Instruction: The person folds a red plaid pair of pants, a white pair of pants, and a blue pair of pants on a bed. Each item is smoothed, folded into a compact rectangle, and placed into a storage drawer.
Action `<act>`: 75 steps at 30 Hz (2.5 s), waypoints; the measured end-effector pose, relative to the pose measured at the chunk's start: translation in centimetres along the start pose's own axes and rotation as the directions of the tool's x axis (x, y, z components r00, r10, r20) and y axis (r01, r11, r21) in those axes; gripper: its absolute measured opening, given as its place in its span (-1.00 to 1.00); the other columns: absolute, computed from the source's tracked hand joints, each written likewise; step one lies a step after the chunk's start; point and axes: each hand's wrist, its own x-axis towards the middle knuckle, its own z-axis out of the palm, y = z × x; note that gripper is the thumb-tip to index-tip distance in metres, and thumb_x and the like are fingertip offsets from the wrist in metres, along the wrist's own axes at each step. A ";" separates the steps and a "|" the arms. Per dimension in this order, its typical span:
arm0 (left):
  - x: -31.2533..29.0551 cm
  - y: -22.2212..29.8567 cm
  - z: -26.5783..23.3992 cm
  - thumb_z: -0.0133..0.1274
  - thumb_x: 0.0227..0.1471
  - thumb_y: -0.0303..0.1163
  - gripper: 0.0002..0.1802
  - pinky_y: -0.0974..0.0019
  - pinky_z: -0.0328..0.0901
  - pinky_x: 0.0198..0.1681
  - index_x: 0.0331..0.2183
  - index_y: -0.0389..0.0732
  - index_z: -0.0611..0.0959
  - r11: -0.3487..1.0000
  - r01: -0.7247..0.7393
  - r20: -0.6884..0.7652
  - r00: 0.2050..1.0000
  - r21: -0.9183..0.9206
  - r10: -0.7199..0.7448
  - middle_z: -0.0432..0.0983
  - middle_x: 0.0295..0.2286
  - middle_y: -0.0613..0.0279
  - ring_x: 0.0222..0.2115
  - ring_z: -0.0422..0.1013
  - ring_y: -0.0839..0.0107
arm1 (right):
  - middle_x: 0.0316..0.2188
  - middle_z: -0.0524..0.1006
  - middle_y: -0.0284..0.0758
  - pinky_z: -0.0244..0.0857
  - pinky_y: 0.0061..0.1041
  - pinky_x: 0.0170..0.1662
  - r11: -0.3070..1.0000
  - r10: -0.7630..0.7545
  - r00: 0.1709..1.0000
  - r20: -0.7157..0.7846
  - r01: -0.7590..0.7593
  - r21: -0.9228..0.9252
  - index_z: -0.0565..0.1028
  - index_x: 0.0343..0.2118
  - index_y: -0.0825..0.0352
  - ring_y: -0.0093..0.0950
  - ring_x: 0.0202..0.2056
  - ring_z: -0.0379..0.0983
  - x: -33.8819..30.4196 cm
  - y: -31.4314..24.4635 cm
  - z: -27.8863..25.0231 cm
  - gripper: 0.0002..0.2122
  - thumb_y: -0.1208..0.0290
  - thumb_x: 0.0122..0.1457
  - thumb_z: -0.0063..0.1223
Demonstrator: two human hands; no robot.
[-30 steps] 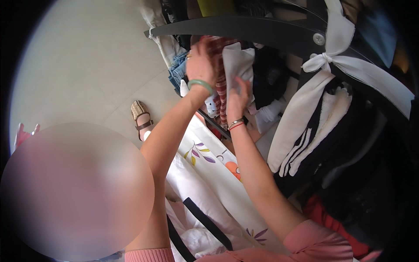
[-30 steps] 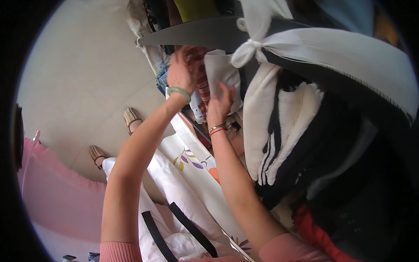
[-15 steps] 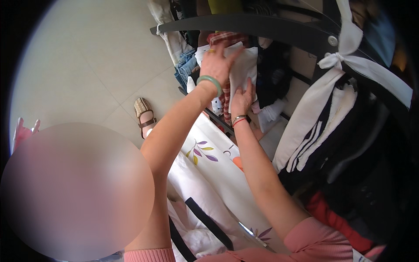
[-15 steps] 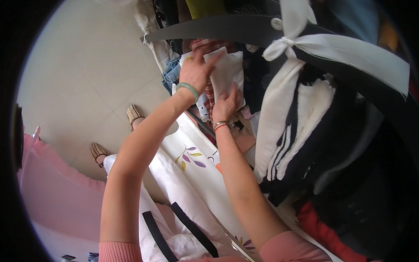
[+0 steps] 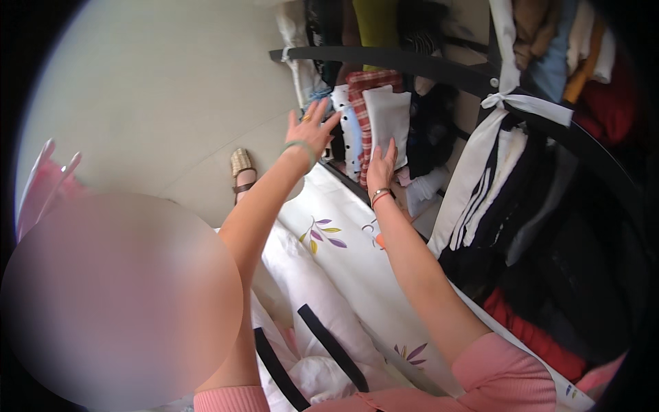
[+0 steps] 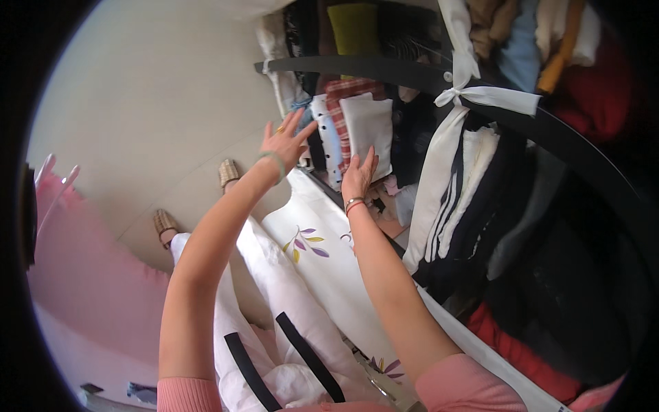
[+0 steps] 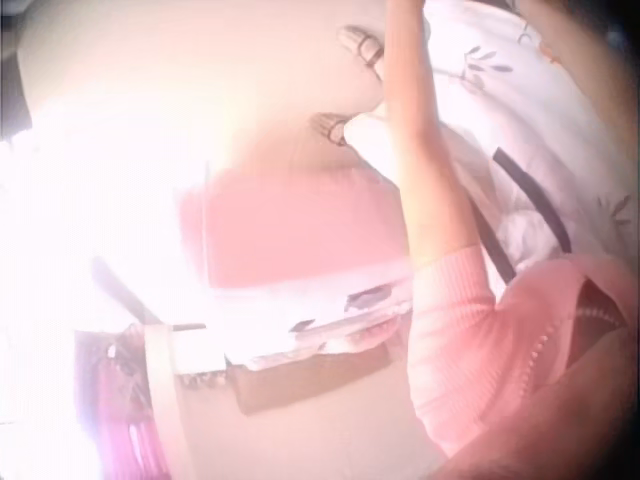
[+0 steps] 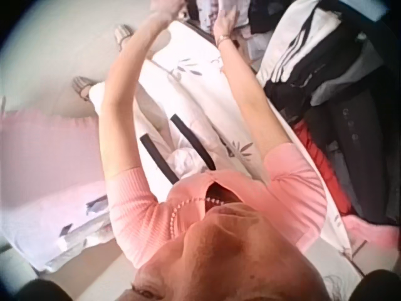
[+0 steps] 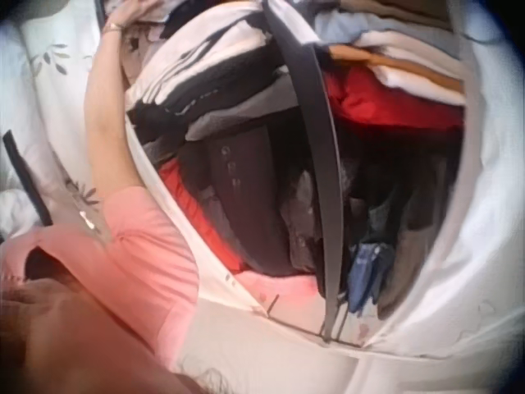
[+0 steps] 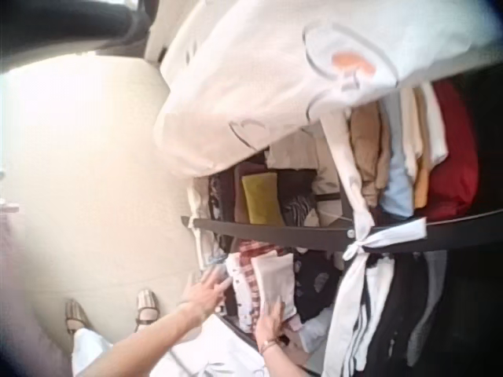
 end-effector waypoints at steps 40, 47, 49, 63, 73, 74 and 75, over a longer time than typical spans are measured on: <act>-31.2 20.6 -38.6 -0.03 0.22 -0.34 -0.64 0.38 0.21 0.07 0.04 -0.17 0.53 0.558 -0.341 -0.522 0.829 -0.757 -0.202 0.47 0.00 0.20 0.07 0.30 0.38 | 0.09 0.38 -0.22 0.45 -0.57 -0.27 0.204 -0.570 0.799 -0.190 0.361 0.910 0.28 0.17 0.42 -0.45 -0.18 0.53 -18.8 -36.1 -45.9 -0.57 0.29 0.32 -0.08; -23.9 44.1 -59.3 0.03 0.15 -0.43 -0.64 0.30 0.18 0.08 0.01 0.00 0.59 0.748 -0.650 -0.657 0.623 -0.133 0.425 0.05 0.25 0.03 0.19 0.16 0.18 | 0.16 0.35 -0.20 0.45 -0.58 -0.26 -0.127 -0.348 0.456 -0.819 0.842 0.524 0.38 0.10 0.42 -0.43 -0.12 0.52 -32.3 -28.2 -69.3 -0.65 0.32 0.38 -0.23; -19.6 49.5 -62.1 0.03 0.15 -0.48 -0.61 0.40 0.28 -0.03 0.03 -0.02 0.58 0.693 -0.721 -0.642 0.527 0.009 0.557 0.02 0.26 0.06 0.21 0.12 0.28 | 0.16 0.35 -0.19 0.45 -0.55 -0.26 -0.160 -0.172 0.417 -0.892 0.882 0.443 0.36 0.12 0.40 -0.41 -0.13 0.53 -33.8 -24.0 -73.7 -0.63 0.27 0.39 -0.26; -10.9 70.6 -74.2 0.07 0.07 -0.17 -0.36 0.13 0.06 0.22 0.13 -0.29 0.40 0.683 -0.620 -0.713 0.270 0.385 0.647 0.16 0.21 0.03 0.18 0.16 0.02 | -0.26 0.55 -0.46 0.26 -0.62 -0.40 -0.992 -0.115 0.357 -0.927 0.001 0.123 0.48 -0.20 0.20 -0.64 -0.50 0.35 -31.9 -20.0 -91.2 -0.85 0.27 0.29 -0.03; -10.8 70.3 -80.2 0.04 0.04 -0.24 -0.46 -0.08 0.17 0.12 0.10 0.05 0.45 0.720 -0.433 -0.712 0.218 0.542 0.667 0.18 0.21 0.20 0.19 0.17 0.12 | -0.52 0.47 -0.49 0.12 -0.65 -0.53 -0.956 -0.029 0.442 -0.897 0.249 0.154 0.46 -0.37 0.22 -0.65 -0.63 0.22 -28.3 -29.6 -94.7 -0.84 0.31 0.32 -0.09; -13.3 72.0 -78.4 0.01 0.03 -0.29 -0.59 -0.03 0.26 0.04 -0.03 -0.05 0.51 0.668 -0.571 -0.698 0.216 0.477 0.683 0.43 0.01 0.09 0.03 0.34 0.01 | -0.53 0.50 -0.50 0.13 -0.66 -0.56 -0.950 -0.085 0.424 -0.902 0.238 0.201 0.49 -0.39 0.16 -0.66 -0.64 0.23 -25.6 -29.5 -96.0 -0.84 0.31 0.32 -0.09; -14.0 72.1 -77.5 -0.01 0.02 -0.33 -0.71 -0.02 0.30 -0.05 -0.16 -0.13 0.53 0.646 -0.585 -0.732 0.126 0.491 0.670 0.53 -0.17 0.02 -0.11 0.42 -0.06 | -0.56 0.49 -0.49 0.18 -0.64 -0.55 -0.956 -0.161 0.434 -0.886 0.153 0.249 0.49 -0.42 0.16 -0.64 -0.64 0.24 -24.7 -30.6 -96.5 -0.83 0.33 0.30 -0.09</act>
